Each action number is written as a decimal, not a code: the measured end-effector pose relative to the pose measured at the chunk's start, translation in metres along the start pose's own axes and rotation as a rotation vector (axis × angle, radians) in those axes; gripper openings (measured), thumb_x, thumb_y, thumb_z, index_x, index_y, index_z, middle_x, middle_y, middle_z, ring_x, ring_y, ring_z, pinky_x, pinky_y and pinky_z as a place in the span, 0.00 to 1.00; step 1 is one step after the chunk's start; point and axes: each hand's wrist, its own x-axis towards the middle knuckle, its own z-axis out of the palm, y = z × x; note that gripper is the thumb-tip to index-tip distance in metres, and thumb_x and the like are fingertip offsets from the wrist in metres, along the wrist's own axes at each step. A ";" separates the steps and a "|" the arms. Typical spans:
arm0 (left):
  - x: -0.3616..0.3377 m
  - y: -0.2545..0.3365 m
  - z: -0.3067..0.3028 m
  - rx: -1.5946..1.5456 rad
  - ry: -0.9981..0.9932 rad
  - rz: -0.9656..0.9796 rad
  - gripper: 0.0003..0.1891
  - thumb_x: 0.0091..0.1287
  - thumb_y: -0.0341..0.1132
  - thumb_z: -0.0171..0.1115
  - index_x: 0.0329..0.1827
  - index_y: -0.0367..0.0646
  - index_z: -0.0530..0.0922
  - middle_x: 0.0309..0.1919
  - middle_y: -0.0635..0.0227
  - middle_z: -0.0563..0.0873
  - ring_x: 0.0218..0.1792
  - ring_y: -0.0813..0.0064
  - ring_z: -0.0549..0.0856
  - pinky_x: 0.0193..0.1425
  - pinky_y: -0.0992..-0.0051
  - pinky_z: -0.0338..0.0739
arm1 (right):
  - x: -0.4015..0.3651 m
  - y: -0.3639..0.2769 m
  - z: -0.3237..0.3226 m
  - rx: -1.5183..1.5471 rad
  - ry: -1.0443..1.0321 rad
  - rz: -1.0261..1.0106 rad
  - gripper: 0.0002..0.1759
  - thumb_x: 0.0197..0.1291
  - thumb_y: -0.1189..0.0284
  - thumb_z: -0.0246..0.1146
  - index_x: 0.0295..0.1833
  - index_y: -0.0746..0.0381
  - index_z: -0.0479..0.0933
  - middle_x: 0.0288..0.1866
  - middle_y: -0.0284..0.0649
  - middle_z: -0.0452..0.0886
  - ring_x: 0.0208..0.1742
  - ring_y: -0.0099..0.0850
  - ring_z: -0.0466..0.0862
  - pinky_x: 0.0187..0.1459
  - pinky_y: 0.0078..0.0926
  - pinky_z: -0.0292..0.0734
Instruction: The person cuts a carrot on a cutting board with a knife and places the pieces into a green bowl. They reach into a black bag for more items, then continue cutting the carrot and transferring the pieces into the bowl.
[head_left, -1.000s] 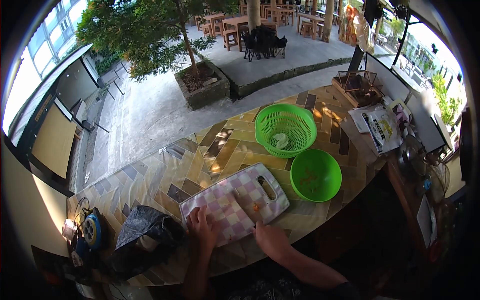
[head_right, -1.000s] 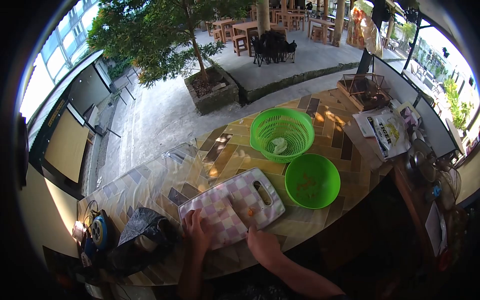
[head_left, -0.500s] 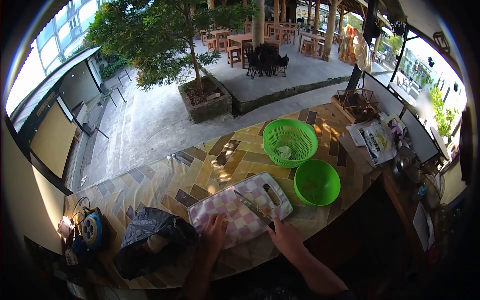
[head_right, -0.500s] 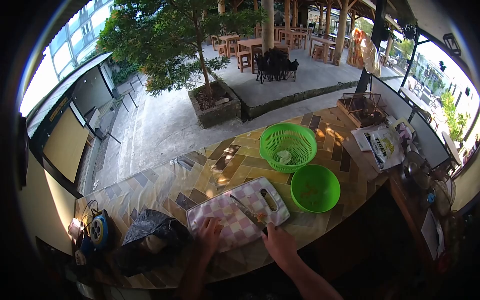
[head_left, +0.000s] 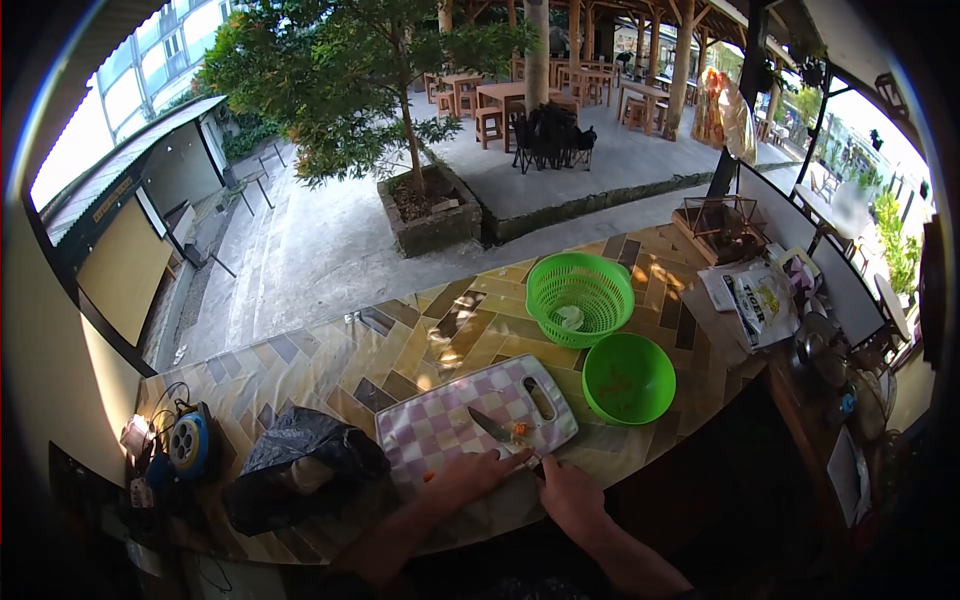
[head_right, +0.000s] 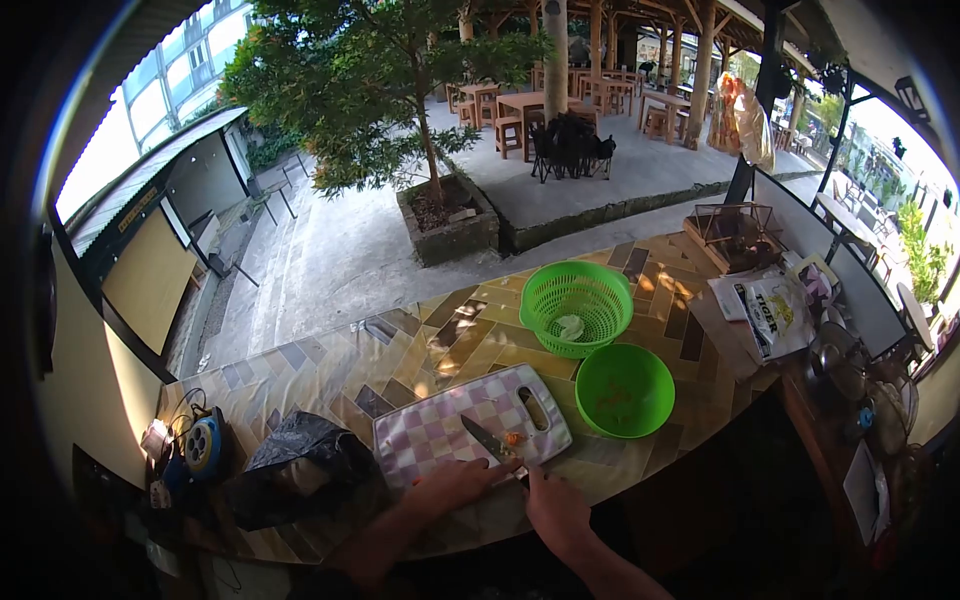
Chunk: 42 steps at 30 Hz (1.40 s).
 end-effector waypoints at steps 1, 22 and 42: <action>0.003 0.000 0.000 0.008 0.024 -0.027 0.33 0.75 0.37 0.53 0.83 0.68 0.59 0.44 0.52 0.85 0.39 0.50 0.90 0.41 0.53 0.86 | -0.001 0.002 -0.006 0.001 -0.010 -0.010 0.17 0.71 0.58 0.64 0.54 0.60 0.74 0.41 0.48 0.86 0.43 0.51 0.89 0.43 0.50 0.85; -0.006 -0.049 0.014 -1.950 -0.047 -0.235 0.37 0.74 0.29 0.55 0.86 0.45 0.55 0.35 0.69 0.79 0.30 0.68 0.78 0.44 0.70 0.80 | 0.008 0.085 -0.069 0.546 -0.128 -0.048 0.21 0.77 0.57 0.59 0.40 0.67 0.76 0.27 0.47 0.81 0.28 0.40 0.83 0.34 0.41 0.75; -0.038 -0.054 0.026 -0.440 0.709 -0.758 0.13 0.71 0.38 0.70 0.49 0.37 0.85 0.37 0.57 0.88 0.39 0.61 0.90 0.45 0.65 0.84 | 0.026 0.056 -0.004 0.769 -0.222 -0.044 0.21 0.76 0.58 0.59 0.47 0.69 0.78 0.26 0.49 0.80 0.28 0.40 0.81 0.35 0.41 0.74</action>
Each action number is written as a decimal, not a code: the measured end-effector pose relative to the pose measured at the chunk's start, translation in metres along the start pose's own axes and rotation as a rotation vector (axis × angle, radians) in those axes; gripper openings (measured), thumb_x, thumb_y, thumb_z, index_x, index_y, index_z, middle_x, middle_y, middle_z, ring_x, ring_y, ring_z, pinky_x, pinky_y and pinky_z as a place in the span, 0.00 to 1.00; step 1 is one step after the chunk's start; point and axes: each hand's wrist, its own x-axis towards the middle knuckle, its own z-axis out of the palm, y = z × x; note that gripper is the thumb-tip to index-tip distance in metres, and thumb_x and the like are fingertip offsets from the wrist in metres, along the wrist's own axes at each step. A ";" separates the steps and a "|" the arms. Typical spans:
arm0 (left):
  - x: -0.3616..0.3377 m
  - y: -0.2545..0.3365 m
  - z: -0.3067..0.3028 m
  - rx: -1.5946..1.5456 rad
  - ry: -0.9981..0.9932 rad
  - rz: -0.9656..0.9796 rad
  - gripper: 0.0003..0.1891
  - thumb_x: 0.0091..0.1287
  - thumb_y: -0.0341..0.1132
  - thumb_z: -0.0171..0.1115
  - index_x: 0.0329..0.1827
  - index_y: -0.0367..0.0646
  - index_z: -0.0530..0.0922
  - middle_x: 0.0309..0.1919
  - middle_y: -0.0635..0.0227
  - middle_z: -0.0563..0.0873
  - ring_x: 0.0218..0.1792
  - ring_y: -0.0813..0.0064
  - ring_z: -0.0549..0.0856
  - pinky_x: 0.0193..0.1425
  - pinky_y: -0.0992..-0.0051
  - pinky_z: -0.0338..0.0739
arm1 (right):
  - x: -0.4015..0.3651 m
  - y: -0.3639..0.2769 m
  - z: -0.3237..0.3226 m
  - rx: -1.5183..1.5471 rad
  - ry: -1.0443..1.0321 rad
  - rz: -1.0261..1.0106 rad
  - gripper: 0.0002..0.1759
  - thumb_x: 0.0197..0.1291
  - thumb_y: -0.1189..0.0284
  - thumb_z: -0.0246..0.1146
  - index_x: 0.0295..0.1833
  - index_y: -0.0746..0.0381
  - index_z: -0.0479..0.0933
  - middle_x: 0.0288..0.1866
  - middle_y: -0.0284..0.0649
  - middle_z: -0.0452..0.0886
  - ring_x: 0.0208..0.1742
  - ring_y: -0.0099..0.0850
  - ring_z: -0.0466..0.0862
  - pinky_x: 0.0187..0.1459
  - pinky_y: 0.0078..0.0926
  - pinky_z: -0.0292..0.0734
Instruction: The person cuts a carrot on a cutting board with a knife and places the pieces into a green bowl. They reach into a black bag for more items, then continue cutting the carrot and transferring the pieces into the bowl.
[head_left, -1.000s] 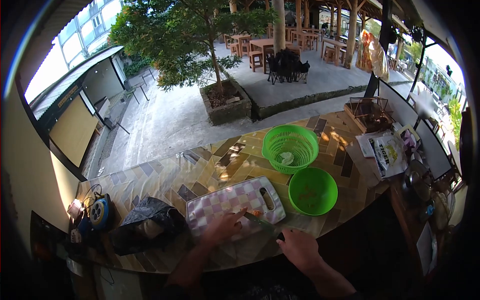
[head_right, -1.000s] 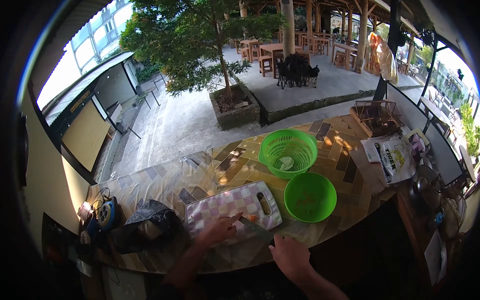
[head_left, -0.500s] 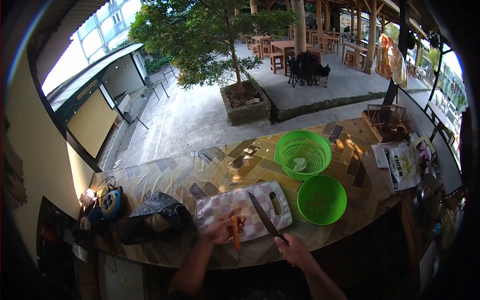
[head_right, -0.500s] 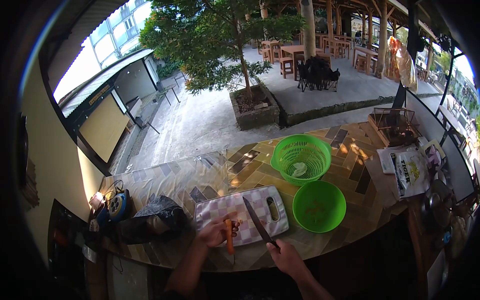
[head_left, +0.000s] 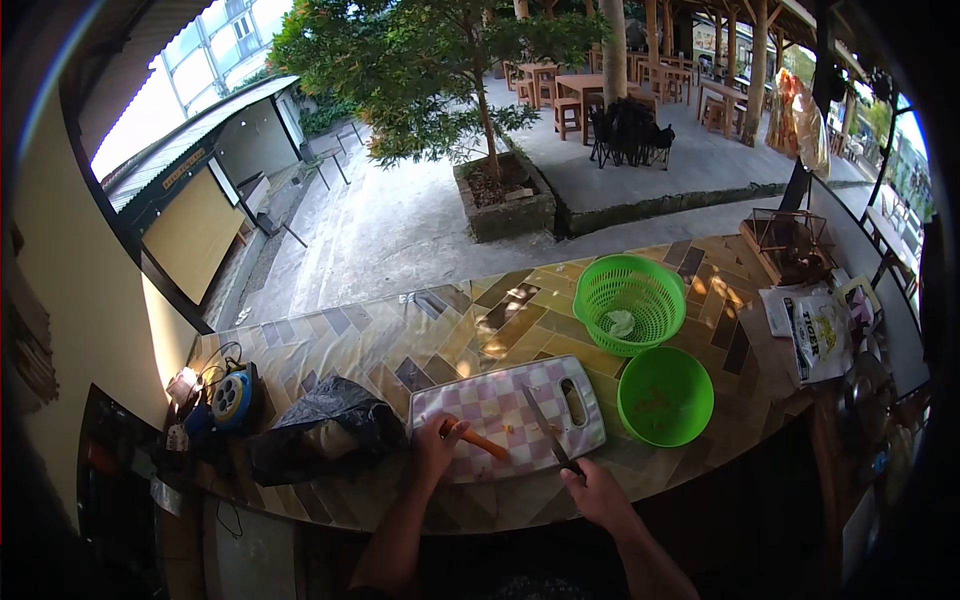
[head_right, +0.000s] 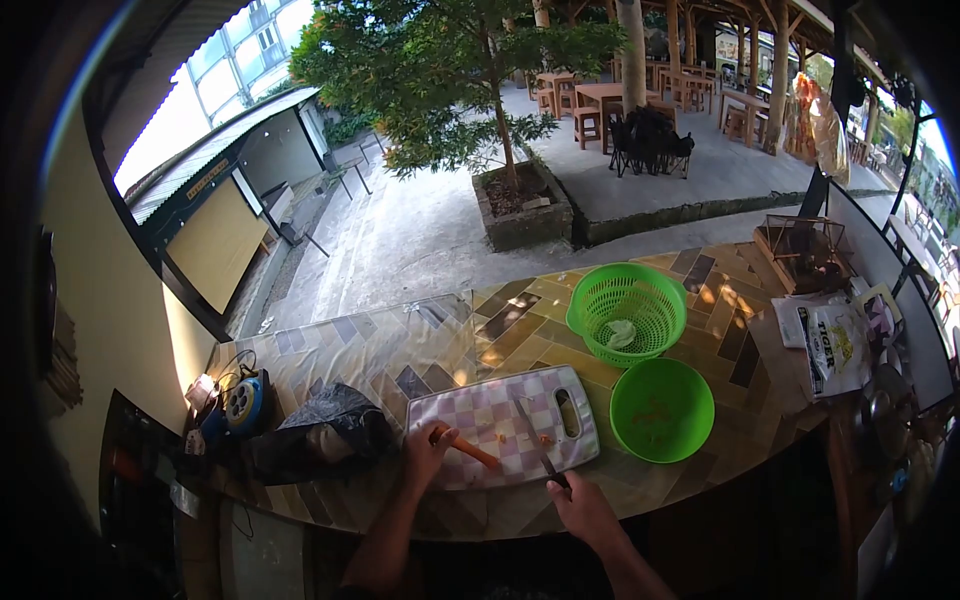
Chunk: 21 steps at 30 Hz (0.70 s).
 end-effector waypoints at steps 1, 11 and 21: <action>0.000 -0.008 0.006 0.010 0.086 0.071 0.12 0.71 0.36 0.70 0.49 0.37 0.85 0.36 0.56 0.88 0.39 0.58 0.89 0.47 0.64 0.84 | 0.000 0.000 0.003 0.008 0.009 -0.014 0.21 0.76 0.58 0.59 0.47 0.69 0.78 0.27 0.49 0.81 0.28 0.41 0.82 0.36 0.41 0.75; -0.003 0.015 0.002 0.295 0.032 0.713 0.20 0.63 0.30 0.68 0.60 0.46 0.83 0.57 0.64 0.84 0.59 0.62 0.84 0.60 0.60 0.81 | -0.012 0.001 0.015 -0.012 0.141 0.040 0.15 0.75 0.64 0.61 0.46 0.67 0.77 0.25 0.38 0.77 0.26 0.25 0.76 0.32 0.32 0.73; 0.002 -0.013 0.005 0.202 -0.110 0.619 0.11 0.70 0.42 0.68 0.49 0.49 0.85 0.40 0.66 0.86 0.46 0.60 0.88 0.50 0.61 0.83 | -0.011 0.002 0.052 0.017 0.253 0.025 0.14 0.72 0.65 0.63 0.42 0.66 0.75 0.27 0.43 0.83 0.30 0.33 0.86 0.35 0.35 0.78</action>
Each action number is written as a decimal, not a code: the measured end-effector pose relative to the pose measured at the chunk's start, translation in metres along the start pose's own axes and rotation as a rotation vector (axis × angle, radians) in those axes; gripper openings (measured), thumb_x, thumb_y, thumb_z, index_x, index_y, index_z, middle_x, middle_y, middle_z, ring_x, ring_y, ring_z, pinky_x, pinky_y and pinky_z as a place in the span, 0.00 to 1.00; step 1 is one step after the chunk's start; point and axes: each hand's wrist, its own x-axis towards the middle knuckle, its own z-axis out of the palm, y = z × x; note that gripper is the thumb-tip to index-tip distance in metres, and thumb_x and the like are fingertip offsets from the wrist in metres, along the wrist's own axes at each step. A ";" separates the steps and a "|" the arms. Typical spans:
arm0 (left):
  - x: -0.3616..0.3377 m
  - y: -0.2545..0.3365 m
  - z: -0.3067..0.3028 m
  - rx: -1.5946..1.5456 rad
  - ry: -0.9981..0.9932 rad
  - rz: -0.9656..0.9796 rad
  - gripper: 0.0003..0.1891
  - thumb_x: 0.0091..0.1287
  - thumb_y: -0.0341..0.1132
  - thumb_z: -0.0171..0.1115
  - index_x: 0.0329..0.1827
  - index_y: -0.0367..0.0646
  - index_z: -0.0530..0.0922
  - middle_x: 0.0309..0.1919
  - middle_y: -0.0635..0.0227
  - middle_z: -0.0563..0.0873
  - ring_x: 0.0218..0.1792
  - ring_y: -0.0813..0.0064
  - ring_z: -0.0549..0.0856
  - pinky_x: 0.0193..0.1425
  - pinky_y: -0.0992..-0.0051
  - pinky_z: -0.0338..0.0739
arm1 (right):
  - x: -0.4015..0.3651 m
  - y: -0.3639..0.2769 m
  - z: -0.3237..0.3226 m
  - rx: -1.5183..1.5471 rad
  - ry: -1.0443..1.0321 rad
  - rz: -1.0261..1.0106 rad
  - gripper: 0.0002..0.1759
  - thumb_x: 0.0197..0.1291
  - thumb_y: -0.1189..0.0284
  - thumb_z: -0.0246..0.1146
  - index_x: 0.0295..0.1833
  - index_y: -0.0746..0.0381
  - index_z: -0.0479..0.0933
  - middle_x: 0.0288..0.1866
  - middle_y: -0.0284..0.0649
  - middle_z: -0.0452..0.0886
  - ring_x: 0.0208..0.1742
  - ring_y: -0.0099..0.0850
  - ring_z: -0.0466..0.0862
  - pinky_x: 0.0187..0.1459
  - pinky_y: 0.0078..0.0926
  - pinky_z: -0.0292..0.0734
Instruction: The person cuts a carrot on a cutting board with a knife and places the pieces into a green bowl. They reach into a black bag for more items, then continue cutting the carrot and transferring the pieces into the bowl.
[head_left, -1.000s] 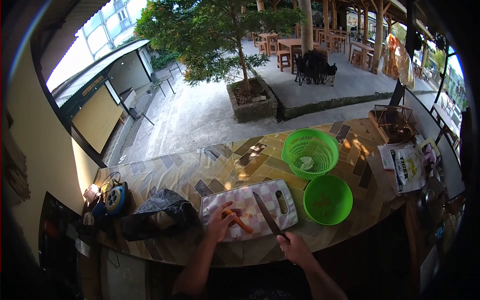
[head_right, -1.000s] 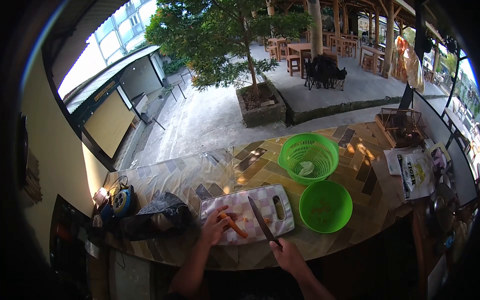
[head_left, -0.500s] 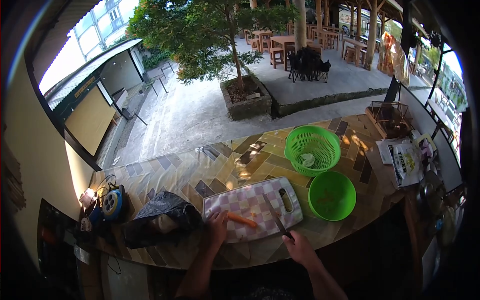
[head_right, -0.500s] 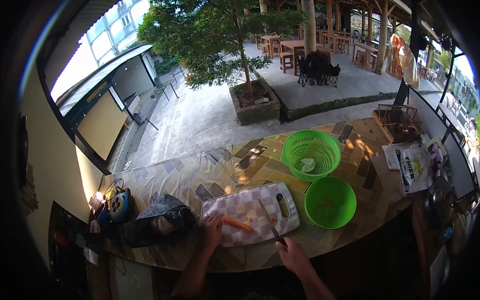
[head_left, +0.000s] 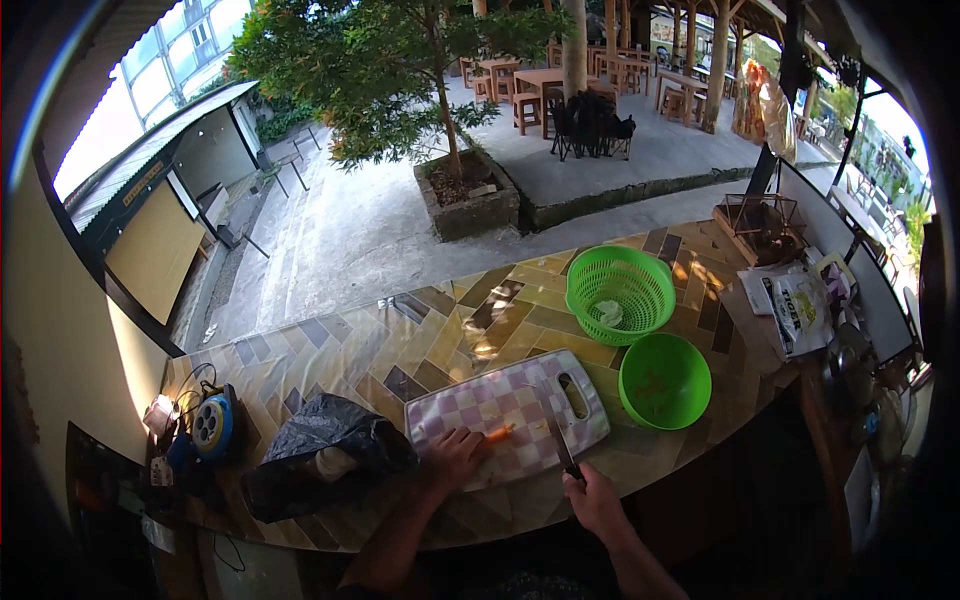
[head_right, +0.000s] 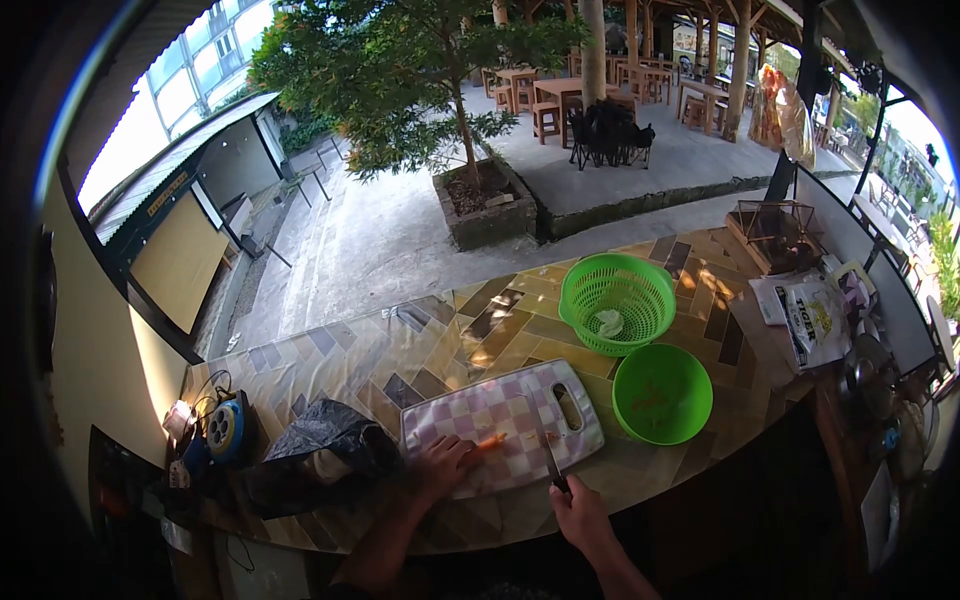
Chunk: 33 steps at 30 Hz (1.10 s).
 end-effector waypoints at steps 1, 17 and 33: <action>0.000 0.001 -0.001 0.003 -0.007 -0.018 0.11 0.70 0.42 0.69 0.50 0.48 0.84 0.40 0.65 0.87 0.46 0.59 0.88 0.49 0.61 0.83 | 0.000 0.001 0.004 -0.013 0.003 -0.007 0.14 0.72 0.64 0.63 0.42 0.66 0.75 0.27 0.42 0.83 0.30 0.31 0.85 0.35 0.34 0.77; -0.020 0.046 -0.012 -0.472 -0.294 -0.369 0.25 0.70 0.51 0.70 0.60 0.45 0.75 0.43 0.52 0.88 0.47 0.47 0.89 0.47 0.55 0.81 | 0.023 -0.041 0.065 1.105 -0.111 0.136 0.13 0.67 0.82 0.59 0.55 0.65 0.69 0.62 0.47 0.75 0.66 0.38 0.81 0.58 0.38 0.88; -0.023 -0.011 0.011 -1.303 0.083 -0.654 0.16 0.73 0.37 0.70 0.55 0.35 0.82 0.46 0.65 0.86 0.46 0.77 0.87 0.51 0.75 0.84 | 0.010 -0.029 0.076 0.573 -0.047 0.060 0.08 0.68 0.79 0.60 0.48 0.61 0.69 0.53 0.45 0.82 0.54 0.31 0.85 0.59 0.32 0.80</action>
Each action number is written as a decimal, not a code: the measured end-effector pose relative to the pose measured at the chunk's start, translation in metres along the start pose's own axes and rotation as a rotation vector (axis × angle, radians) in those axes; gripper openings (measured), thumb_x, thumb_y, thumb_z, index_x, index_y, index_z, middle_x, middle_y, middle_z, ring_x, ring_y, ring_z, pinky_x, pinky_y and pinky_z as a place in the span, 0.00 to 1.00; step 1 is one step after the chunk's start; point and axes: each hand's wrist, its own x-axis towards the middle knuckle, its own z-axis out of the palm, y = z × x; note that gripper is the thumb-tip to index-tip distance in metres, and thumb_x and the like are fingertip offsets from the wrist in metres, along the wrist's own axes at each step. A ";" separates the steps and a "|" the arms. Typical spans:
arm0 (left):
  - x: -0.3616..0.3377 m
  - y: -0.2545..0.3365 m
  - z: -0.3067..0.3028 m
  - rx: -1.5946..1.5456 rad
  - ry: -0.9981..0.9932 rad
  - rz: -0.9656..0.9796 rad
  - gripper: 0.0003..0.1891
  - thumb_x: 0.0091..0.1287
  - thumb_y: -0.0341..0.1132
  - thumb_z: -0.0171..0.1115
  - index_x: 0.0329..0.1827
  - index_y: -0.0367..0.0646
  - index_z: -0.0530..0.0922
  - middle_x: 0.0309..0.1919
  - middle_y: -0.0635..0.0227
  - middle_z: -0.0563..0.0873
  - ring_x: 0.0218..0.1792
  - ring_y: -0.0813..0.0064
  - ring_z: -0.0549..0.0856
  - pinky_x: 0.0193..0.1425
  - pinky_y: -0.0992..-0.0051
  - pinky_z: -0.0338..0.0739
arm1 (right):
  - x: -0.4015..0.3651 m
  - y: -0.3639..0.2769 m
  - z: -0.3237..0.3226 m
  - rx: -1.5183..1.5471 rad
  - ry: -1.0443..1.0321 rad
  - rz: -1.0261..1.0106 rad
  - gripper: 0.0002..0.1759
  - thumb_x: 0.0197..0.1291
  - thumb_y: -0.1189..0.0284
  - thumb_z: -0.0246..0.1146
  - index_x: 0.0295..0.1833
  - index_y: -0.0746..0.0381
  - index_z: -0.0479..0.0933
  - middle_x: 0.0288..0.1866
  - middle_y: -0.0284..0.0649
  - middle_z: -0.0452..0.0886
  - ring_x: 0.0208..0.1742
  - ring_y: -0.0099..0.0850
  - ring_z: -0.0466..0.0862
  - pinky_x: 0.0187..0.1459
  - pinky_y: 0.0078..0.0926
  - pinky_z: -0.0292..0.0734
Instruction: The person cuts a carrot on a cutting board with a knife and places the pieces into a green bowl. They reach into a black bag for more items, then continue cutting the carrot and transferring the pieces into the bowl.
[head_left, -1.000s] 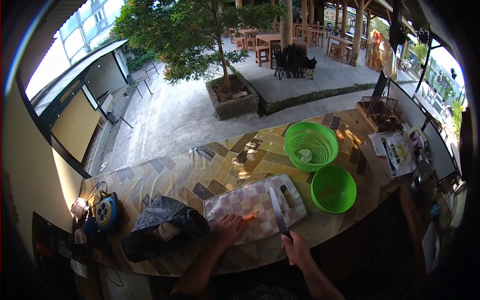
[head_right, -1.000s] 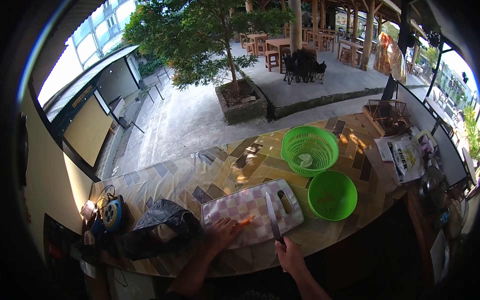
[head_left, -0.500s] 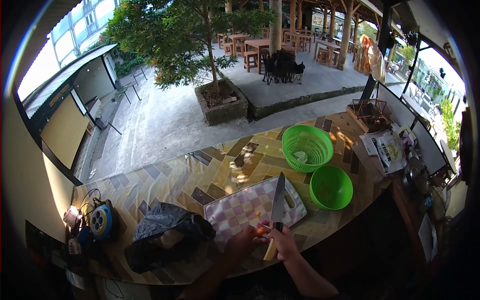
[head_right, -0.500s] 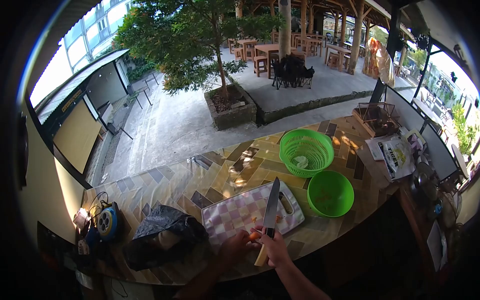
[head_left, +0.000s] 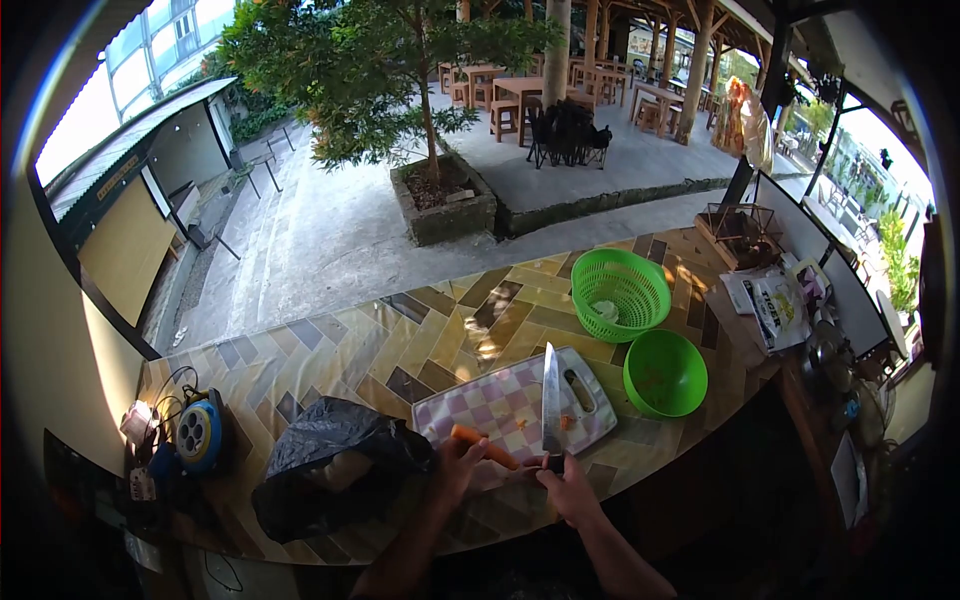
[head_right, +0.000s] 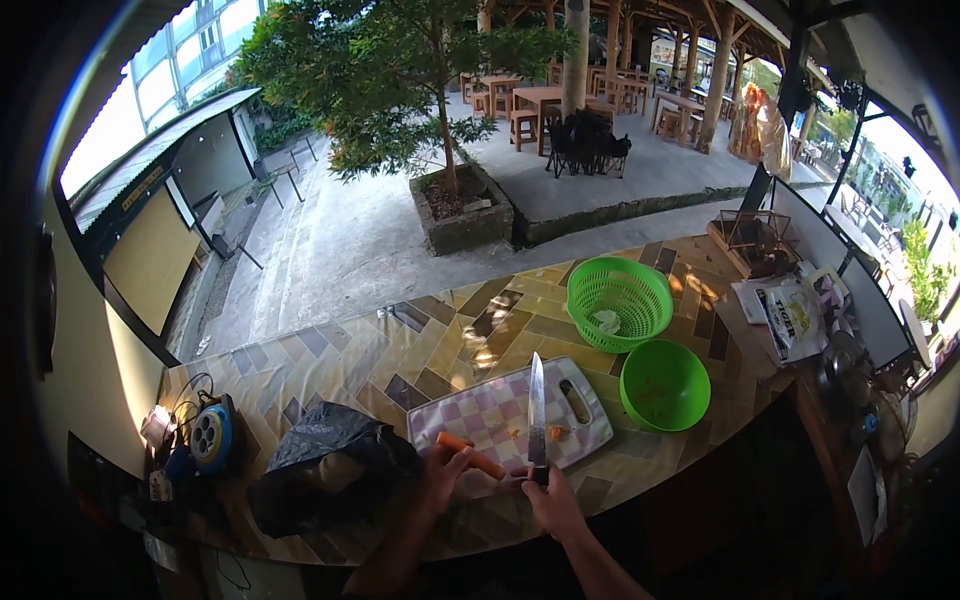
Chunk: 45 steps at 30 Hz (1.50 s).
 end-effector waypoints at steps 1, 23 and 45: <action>-0.003 0.002 0.002 -0.080 0.006 -0.047 0.15 0.73 0.36 0.71 0.54 0.36 0.82 0.48 0.66 0.86 0.47 0.78 0.87 0.53 0.74 0.84 | 0.002 0.005 0.000 -0.059 0.001 -0.025 0.08 0.68 0.77 0.62 0.49 0.62 0.71 0.51 0.42 0.82 0.52 0.27 0.84 0.57 0.30 0.79; 0.008 0.019 0.063 1.285 0.038 0.665 0.10 0.69 0.36 0.67 0.50 0.47 0.84 0.46 0.67 0.85 0.50 0.62 0.86 0.55 0.64 0.81 | 0.001 0.017 -0.085 -0.048 -0.131 0.156 0.13 0.78 0.66 0.54 0.55 0.65 0.71 0.30 0.37 0.77 0.19 0.25 0.76 0.24 0.29 0.77; 0.006 0.010 0.085 1.332 0.128 0.717 0.10 0.70 0.35 0.67 0.51 0.44 0.83 0.47 0.65 0.85 0.52 0.58 0.85 0.55 0.62 0.82 | 0.020 0.018 -0.059 -0.653 -0.138 -0.282 0.33 0.73 0.66 0.58 0.79 0.67 0.62 0.40 0.66 0.84 0.42 0.62 0.85 0.44 0.55 0.80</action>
